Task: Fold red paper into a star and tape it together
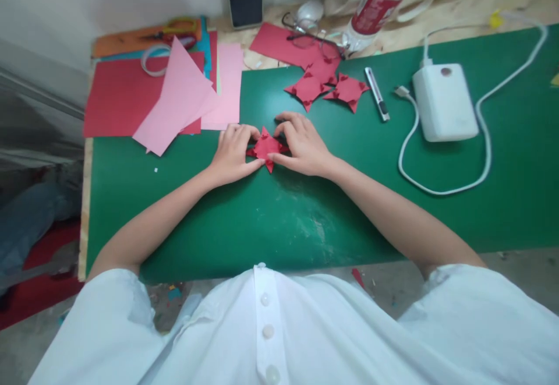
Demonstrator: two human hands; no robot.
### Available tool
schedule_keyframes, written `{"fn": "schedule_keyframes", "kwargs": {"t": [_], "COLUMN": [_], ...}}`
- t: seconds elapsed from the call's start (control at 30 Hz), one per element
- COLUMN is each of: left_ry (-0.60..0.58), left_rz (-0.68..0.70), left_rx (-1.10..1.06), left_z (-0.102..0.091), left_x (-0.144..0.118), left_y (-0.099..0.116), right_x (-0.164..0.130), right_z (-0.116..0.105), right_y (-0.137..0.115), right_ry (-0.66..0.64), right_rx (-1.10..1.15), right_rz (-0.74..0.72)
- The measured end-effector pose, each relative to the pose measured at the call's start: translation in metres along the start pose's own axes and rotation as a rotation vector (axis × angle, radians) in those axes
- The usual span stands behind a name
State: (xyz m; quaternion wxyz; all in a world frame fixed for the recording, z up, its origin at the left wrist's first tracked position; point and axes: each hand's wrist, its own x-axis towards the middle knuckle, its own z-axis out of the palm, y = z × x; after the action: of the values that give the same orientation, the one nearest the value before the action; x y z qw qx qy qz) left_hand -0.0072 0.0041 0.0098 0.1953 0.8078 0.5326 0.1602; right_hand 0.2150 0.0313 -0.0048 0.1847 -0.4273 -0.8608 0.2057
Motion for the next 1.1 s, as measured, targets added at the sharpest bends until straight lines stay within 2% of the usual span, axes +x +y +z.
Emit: {"fn": "schedule_keyframes", "kwargs": {"t": [0.13, 0.27, 0.37, 0.5, 0.7, 0.93, 1.1], "left_ry": [0.005, 0.037, 0.068, 0.061, 0.022, 0.032, 0.041], "left_rz": [0.022, 0.128, 0.119, 0.113, 0.138, 0.189, 0.216], "left_rx": [-0.050, -0.072, -0.054, 0.010, 0.134, 0.226, 0.263], "left_z": [-0.001, 0.001, 0.003, 0.005, 0.005, 0.006, 0.006], "left_x": [0.001, -0.001, -0.002, -0.002, -0.005, -0.008, -0.012], "left_y": [0.000, -0.003, -0.005, -0.003, 0.004, 0.010, 0.016], "right_x": [0.002, 0.007, 0.010, 0.011, 0.003, 0.006, 0.006], "right_z": [0.000, 0.001, -0.002, -0.020, -0.054, -0.050, -0.049], "right_y": [0.001, 0.004, 0.010, 0.035, 0.084, 0.089, 0.087], "right_ry": [0.030, 0.101, 0.185, 0.322, 0.412, 0.353, 0.369], "right_rx": [0.054, 0.116, 0.114, 0.020, -0.161, -0.273, -0.294], "right_rz": [0.011, -0.006, 0.012, 0.080, 0.200, 0.190, 0.192]}}
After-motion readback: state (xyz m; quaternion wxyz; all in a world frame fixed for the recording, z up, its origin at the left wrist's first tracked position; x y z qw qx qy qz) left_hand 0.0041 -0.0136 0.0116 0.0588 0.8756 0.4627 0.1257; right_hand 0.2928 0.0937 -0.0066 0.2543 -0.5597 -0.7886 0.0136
